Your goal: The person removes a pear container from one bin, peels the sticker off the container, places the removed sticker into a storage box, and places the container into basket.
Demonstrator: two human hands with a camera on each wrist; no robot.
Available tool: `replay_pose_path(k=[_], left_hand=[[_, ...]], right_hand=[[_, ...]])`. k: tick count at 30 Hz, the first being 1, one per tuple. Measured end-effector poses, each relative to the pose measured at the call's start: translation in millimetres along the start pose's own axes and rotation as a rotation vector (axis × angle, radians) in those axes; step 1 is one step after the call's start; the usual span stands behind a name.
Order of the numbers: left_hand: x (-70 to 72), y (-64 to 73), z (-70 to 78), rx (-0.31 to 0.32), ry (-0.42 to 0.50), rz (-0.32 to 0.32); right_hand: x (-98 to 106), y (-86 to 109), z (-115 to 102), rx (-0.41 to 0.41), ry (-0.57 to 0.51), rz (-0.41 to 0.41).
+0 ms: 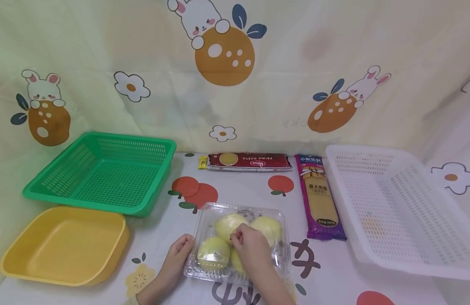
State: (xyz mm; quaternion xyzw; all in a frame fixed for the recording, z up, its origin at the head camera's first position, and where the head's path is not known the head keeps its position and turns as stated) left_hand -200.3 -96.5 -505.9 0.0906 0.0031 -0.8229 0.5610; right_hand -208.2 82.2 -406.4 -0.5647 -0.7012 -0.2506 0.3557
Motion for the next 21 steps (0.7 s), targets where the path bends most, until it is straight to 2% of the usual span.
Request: replay_pose_path(k=[10, 17, 21], left_hand=[[-6.0, 6.6, 17.8, -0.017, 0.006, 0.008], [2.1, 1.5, -0.1, -0.041, -0.006, 0.029], [0.8, 0.6, -0.6, -0.038, -0.01, 0.037]], right_hand=[[0.1, 1.0, -0.1, -0.056, -0.015, -0.076], [-3.3, -1.1, -3.6, -0.063, -0.035, -0.112], [-2.5, -1.0, -1.9, -0.074, -0.056, -0.103]])
Point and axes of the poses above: each hand's wrist, its own y-axis away from the middle knuckle, its own x-axis out of the back of the hand, z = x × y, the point moved 8 cm from there along -y, towards the middle knuckle, and after that the axes turned 10 degrees about -z, right-handed, at the moved point
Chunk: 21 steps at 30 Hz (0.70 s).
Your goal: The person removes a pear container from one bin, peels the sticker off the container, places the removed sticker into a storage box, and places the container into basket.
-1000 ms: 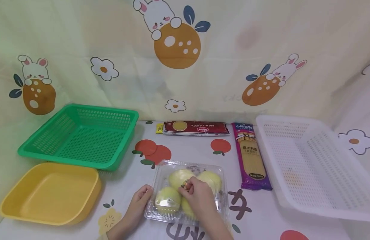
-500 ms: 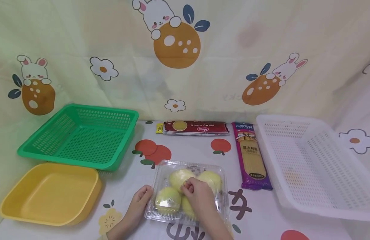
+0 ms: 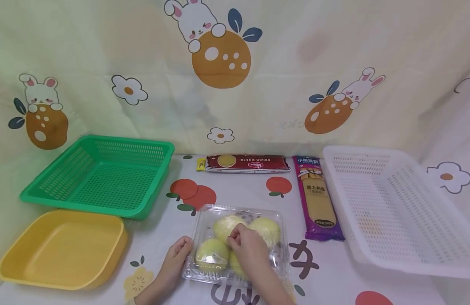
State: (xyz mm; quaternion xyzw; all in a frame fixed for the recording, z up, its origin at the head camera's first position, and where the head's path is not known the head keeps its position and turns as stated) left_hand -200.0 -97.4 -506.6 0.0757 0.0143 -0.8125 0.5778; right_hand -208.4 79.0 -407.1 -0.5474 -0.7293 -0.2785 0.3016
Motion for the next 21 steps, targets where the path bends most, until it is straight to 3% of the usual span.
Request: replay_pose_path(k=[6, 16, 21], left_hand=[[0.8, -0.3, -1.4, 0.032, -0.001, 0.007], [-1.4, 0.2, -2.1, 0.028, 0.03, -0.018], [-1.5, 0.3, -0.8, 0.023, 0.013, -0.016]], right_hand=[[0.0, 1.8, -1.7, 0.028, 0.023, 0.021], [2.2, 4.8, 2.0, 0.074, -0.013, 0.061], [0.1, 5.7, 5.3, 0.029, -0.061, 0.03]])
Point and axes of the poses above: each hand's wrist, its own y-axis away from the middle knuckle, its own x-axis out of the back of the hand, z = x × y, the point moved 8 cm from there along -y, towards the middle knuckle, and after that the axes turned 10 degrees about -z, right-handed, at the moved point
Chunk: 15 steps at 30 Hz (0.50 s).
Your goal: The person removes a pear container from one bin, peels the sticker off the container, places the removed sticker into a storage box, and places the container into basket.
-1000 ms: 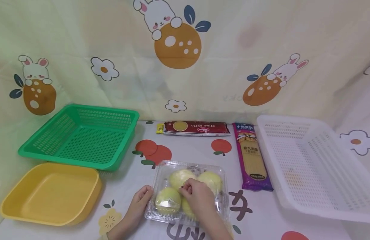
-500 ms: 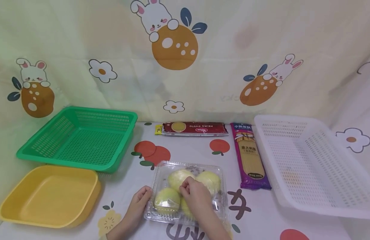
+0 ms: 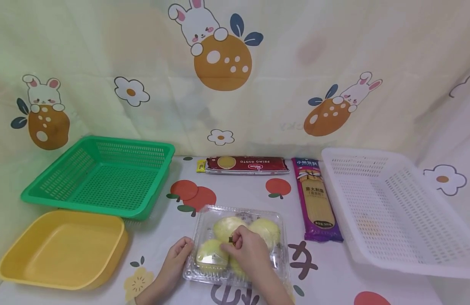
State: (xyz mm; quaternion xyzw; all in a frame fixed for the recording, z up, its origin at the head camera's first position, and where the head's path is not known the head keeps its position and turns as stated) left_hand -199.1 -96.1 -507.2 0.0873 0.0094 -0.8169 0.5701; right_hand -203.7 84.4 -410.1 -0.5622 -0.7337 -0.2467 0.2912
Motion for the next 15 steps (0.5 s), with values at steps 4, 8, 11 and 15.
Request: replay_pose_path(k=[4, 8, 11, 15], left_hand=[[0.9, 0.5, -1.3, -0.01, 0.008, 0.007], [0.1, -0.1, -1.2, -0.011, 0.002, 0.007], [0.2, -1.2, -0.8, -0.004, -0.014, 0.003], [1.0, -1.8, -1.3, -0.007, -0.017, -0.003]], right_hand=[[-1.0, -3.3, 5.8, -0.047, -0.013, 0.0], [4.2, -4.1, 7.4, -0.052, 0.004, 0.042], [8.0, -2.5, 3.2, -0.016, 0.017, 0.067], [9.7, -2.1, -1.1, 0.019, 0.006, 0.089]])
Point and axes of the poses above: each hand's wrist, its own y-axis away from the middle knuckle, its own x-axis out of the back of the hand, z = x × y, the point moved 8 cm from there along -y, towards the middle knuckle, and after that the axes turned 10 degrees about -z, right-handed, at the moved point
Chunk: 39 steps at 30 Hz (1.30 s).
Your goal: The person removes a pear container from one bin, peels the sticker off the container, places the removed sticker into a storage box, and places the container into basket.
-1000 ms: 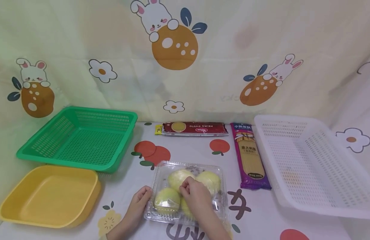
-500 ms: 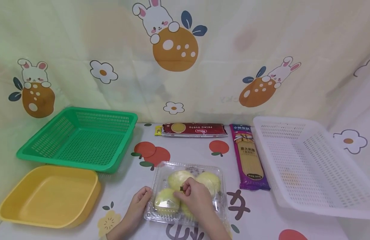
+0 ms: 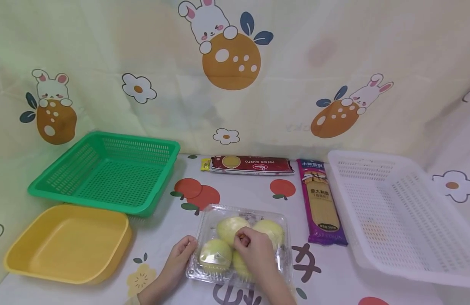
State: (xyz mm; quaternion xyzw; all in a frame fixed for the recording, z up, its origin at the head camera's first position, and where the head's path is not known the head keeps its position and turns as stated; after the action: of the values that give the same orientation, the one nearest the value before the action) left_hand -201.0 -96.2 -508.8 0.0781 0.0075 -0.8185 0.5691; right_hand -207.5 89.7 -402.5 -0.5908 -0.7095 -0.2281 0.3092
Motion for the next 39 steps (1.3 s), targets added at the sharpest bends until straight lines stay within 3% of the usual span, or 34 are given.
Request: replay_pose_path(k=[23, 29, 33, 39], left_hand=[[-0.2, -0.9, -0.4, 0.008, 0.006, -0.008], [-0.2, 0.4, -2.4, 0.017, 0.002, -0.006], [-1.5, 1.6, 2.2, 0.009, 0.007, -0.011], [-8.1, 9.0, 20.6, -0.007, 0.009, -0.019]], right_hand=[[1.7, 0.3, 16.2, -0.075, -0.173, -0.063], [2.1, 3.2, 17.7, -0.058, -0.225, -0.051], [1.9, 4.1, 21.4, -0.058, -0.278, -0.049], [1.7, 4.9, 24.7, -0.059, -0.323, -0.053]])
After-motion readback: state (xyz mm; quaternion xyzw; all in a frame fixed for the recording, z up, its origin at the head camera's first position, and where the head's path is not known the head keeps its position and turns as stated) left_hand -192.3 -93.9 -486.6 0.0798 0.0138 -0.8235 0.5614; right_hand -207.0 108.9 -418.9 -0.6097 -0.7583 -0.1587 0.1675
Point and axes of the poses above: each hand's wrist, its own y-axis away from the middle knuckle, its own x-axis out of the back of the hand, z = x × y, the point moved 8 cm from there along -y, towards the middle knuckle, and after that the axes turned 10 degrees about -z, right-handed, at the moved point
